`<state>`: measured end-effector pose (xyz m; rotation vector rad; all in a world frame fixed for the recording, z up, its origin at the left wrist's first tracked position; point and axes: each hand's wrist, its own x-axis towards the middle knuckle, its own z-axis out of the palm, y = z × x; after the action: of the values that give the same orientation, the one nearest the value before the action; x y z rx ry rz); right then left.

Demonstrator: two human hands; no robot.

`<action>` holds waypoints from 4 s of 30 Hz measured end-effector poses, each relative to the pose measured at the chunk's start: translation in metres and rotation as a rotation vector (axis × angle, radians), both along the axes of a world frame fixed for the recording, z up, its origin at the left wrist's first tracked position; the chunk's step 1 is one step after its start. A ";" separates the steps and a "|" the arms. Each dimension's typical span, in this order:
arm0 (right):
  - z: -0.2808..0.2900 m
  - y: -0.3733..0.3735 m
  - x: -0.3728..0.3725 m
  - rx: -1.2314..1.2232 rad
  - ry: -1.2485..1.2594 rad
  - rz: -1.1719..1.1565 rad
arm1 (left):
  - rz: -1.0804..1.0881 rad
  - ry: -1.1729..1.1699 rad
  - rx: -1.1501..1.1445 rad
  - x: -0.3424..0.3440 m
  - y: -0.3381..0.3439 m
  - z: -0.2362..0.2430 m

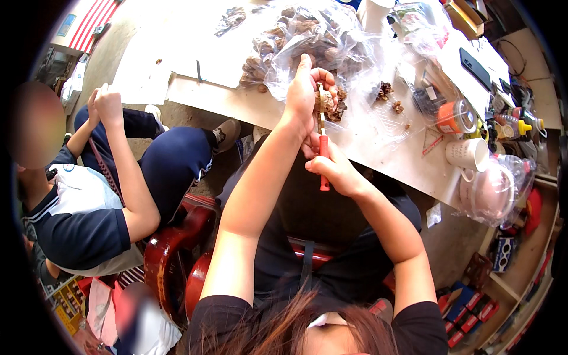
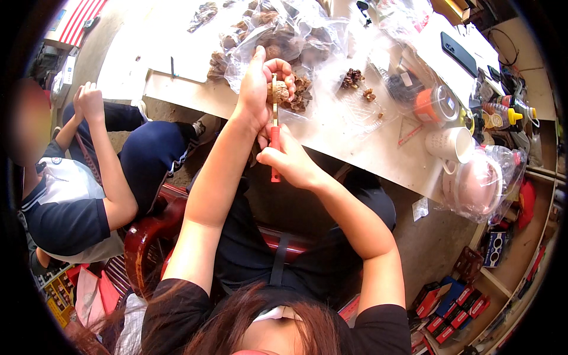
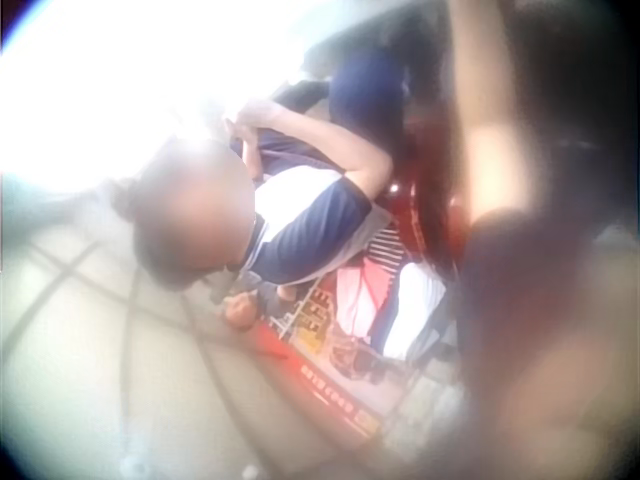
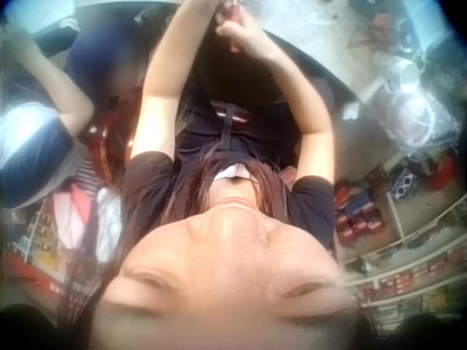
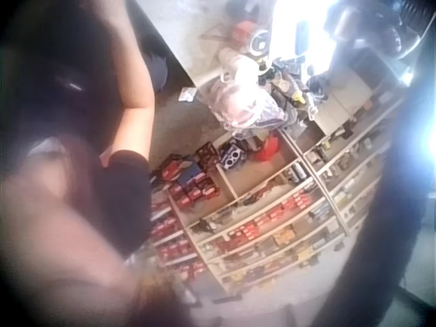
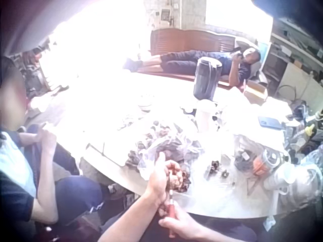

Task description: The person cracks walnuts using a red-handled nutcracker and removes the nutmeat by hand. Shells are discarded on the table while the nutmeat is placed into a plastic bag. The person repeats this process for multiple walnuts.

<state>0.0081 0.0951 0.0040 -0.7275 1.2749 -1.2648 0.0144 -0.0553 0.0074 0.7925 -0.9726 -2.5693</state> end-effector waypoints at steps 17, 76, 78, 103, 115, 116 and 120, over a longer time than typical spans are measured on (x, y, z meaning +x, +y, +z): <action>0.014 0.013 -0.029 -0.010 -0.423 0.194 | -0.024 -0.080 -0.142 0.002 0.009 0.012; 0.018 0.014 -0.021 0.005 -0.220 0.037 | -0.034 -0.061 -0.393 -0.005 0.017 0.002; 0.019 0.012 -0.021 0.008 -0.215 0.049 | -0.033 -0.079 -0.380 -0.004 0.017 0.001; 0.036 0.011 -0.034 -0.480 -0.974 0.027 | -0.445 0.414 0.398 0.011 -0.006 -0.002; 0.039 0.032 -0.054 -0.532 -0.853 0.063 | -0.296 0.301 -0.068 0.013 0.001 0.017; 0.039 0.034 -0.057 -0.528 -0.813 0.066 | -0.262 0.291 -0.126 0.014 0.000 0.015; 0.058 0.060 -0.069 -0.196 -0.331 -0.040 | -0.191 0.215 -0.316 0.016 -0.003 0.015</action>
<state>-0.0613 0.1547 0.0615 -0.6003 0.9097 -1.4881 0.0302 -0.0587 0.0225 0.3455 -1.3920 -2.4937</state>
